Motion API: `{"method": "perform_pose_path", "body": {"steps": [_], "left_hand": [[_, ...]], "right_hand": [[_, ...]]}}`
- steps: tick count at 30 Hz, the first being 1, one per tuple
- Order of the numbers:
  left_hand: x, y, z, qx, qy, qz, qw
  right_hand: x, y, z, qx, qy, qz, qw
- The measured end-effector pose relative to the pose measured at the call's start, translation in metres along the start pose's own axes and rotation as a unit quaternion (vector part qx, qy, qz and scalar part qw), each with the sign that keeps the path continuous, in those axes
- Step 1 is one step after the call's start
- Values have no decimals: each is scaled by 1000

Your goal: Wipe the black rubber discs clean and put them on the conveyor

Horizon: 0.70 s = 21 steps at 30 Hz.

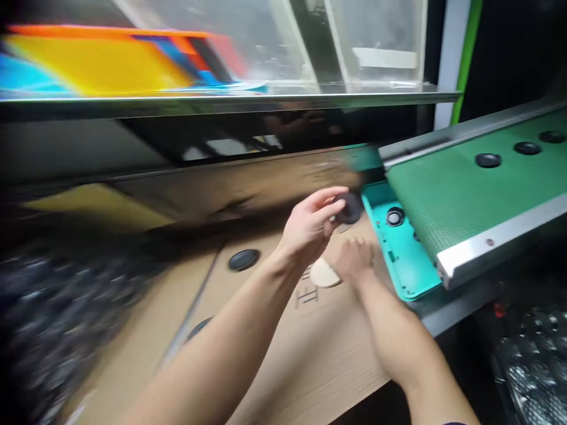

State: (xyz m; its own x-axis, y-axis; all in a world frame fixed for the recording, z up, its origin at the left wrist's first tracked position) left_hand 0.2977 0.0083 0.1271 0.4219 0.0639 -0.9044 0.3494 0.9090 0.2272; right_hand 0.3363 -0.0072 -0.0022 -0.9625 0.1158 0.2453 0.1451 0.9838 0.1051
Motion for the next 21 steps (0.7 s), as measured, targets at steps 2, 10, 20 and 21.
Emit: {"method": "perform_pose_path", "body": {"steps": [2, 10, 20, 21], "left_hand": [[16, -41, -100, -134, -34, -68, 988], [66, -127, -245, -291, -166, -95, 938], [81, -115, -208, -180, -298, -144, 926], [82, -114, -205, -168, -320, -157, 919]], "right_hand": [[8, -4, -9, -39, -14, -1, 999], [70, -42, -10, -11, -77, -116, 990], [105, -53, -14, -135, 140, -223, 955], [114, -56, -7, -122, 131, -238, 955]]}}
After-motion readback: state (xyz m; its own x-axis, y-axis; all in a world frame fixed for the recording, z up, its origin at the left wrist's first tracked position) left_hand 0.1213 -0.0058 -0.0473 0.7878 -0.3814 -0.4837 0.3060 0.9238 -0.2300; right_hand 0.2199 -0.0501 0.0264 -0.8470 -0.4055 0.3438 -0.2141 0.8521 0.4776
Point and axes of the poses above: each hand's wrist, its own y-axis towards the middle knuckle, its own z-axis out of the palm, x = y × z, the point moved 10 cm from there along y, towards the middle knuckle, and after that the axes turned 5 degrees about -y, right-handed, at the moved point
